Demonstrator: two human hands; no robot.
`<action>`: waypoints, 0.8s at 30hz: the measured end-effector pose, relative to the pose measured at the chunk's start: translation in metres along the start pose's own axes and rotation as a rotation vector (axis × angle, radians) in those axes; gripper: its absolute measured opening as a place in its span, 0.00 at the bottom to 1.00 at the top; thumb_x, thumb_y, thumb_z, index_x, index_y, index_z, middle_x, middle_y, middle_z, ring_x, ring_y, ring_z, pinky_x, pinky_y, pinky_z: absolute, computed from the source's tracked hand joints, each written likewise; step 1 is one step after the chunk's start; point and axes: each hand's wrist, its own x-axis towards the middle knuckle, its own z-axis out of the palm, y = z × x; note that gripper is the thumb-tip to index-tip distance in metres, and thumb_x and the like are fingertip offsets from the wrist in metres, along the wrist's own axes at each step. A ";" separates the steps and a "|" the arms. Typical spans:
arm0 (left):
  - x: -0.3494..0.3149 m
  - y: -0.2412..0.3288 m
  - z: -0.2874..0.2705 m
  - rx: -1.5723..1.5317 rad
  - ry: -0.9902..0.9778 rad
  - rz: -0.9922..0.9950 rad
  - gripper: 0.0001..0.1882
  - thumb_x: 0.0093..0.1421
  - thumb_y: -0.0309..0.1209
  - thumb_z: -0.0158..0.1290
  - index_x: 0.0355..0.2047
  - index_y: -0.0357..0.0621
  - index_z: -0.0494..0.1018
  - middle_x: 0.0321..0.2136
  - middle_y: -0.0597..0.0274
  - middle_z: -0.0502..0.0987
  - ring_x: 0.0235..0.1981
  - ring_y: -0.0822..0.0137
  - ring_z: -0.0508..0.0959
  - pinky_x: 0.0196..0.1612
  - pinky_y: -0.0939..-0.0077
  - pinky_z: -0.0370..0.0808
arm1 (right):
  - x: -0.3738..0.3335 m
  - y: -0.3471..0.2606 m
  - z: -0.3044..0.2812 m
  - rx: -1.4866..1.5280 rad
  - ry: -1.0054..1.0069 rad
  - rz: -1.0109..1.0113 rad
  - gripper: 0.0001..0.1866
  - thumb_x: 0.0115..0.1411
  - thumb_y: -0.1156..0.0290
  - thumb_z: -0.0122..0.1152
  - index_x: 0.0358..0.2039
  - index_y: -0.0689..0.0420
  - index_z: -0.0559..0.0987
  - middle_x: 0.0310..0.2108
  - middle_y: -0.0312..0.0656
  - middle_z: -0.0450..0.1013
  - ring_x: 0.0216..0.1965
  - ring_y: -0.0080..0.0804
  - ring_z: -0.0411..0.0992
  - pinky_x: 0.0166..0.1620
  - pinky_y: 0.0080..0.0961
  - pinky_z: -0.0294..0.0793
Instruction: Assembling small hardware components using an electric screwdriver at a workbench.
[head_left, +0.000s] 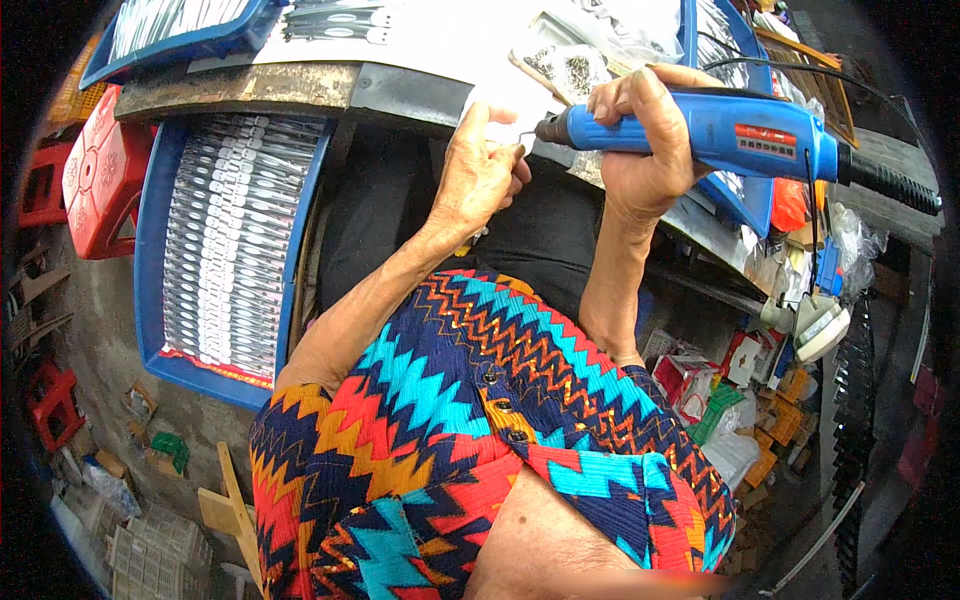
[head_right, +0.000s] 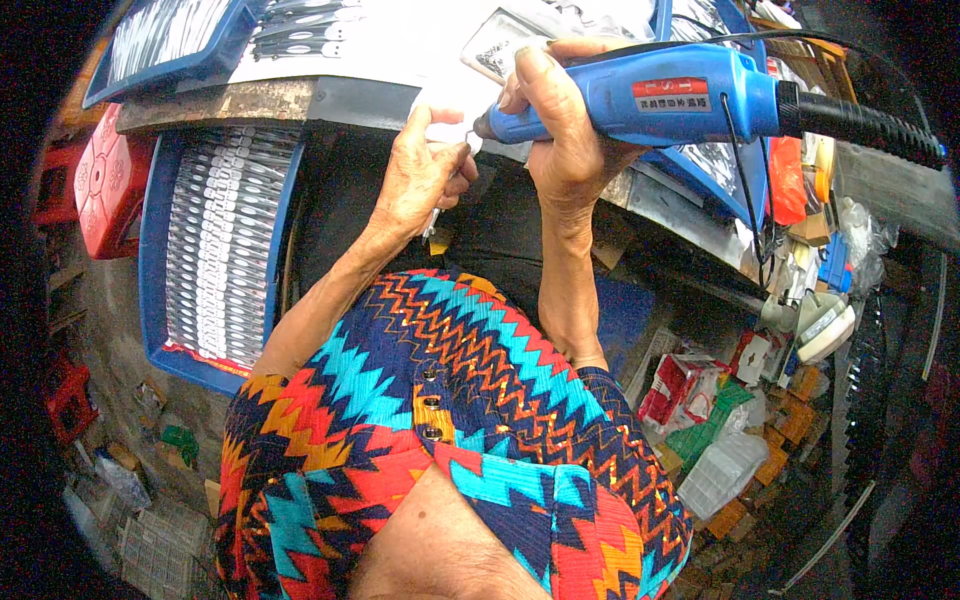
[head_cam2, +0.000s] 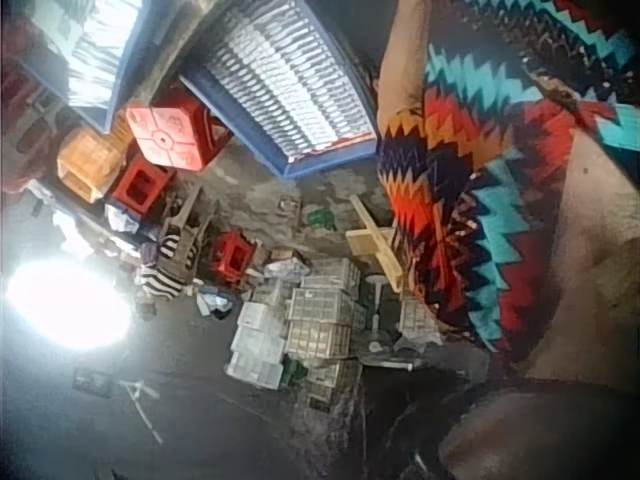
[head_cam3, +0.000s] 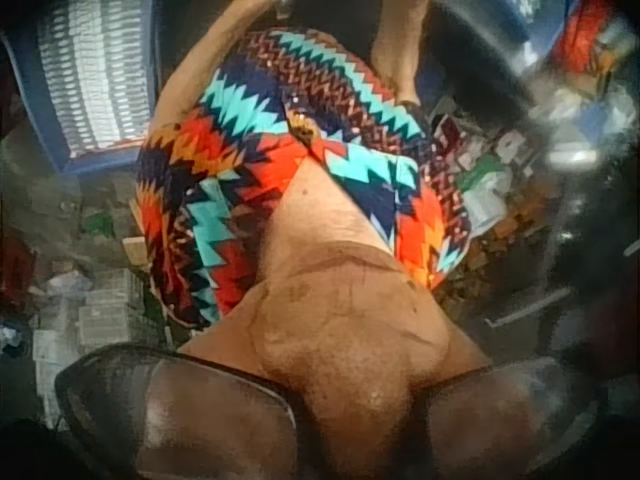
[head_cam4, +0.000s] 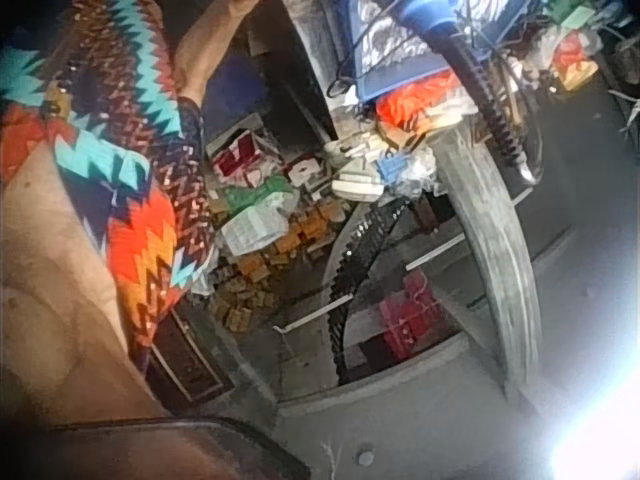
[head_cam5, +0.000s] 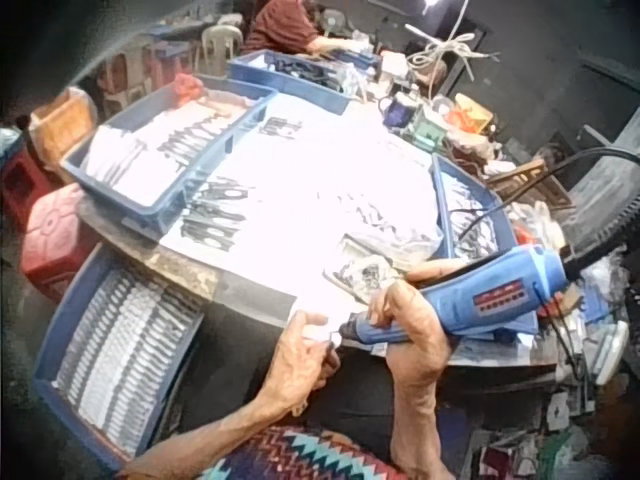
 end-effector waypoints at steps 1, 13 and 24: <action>0.000 0.000 0.000 0.001 -0.002 0.001 0.13 0.56 0.23 0.42 0.42 0.43 0.57 0.15 0.61 0.70 0.12 0.78 0.66 0.11 0.86 0.60 | -0.001 0.000 0.000 0.013 0.008 0.007 0.07 0.48 0.81 0.53 0.30 0.65 0.69 0.15 0.43 0.64 0.15 0.29 0.63 0.25 0.29 0.67; 0.000 0.003 0.001 0.046 0.029 -0.009 0.13 0.56 0.22 0.42 0.42 0.44 0.58 0.15 0.62 0.70 0.12 0.77 0.68 0.10 0.85 0.61 | 0.001 0.004 0.002 -0.123 -0.038 0.007 0.06 0.48 0.81 0.53 0.28 0.66 0.67 0.16 0.43 0.63 0.15 0.30 0.63 0.25 0.29 0.66; 0.004 0.000 0.002 0.050 0.043 0.038 0.13 0.55 0.23 0.42 0.42 0.45 0.58 0.14 0.64 0.68 0.11 0.77 0.66 0.10 0.84 0.62 | -0.005 0.029 -0.005 -0.533 -0.118 -0.310 0.03 0.51 0.81 0.50 0.26 0.69 0.71 0.19 0.42 0.66 0.16 0.27 0.66 0.21 0.22 0.67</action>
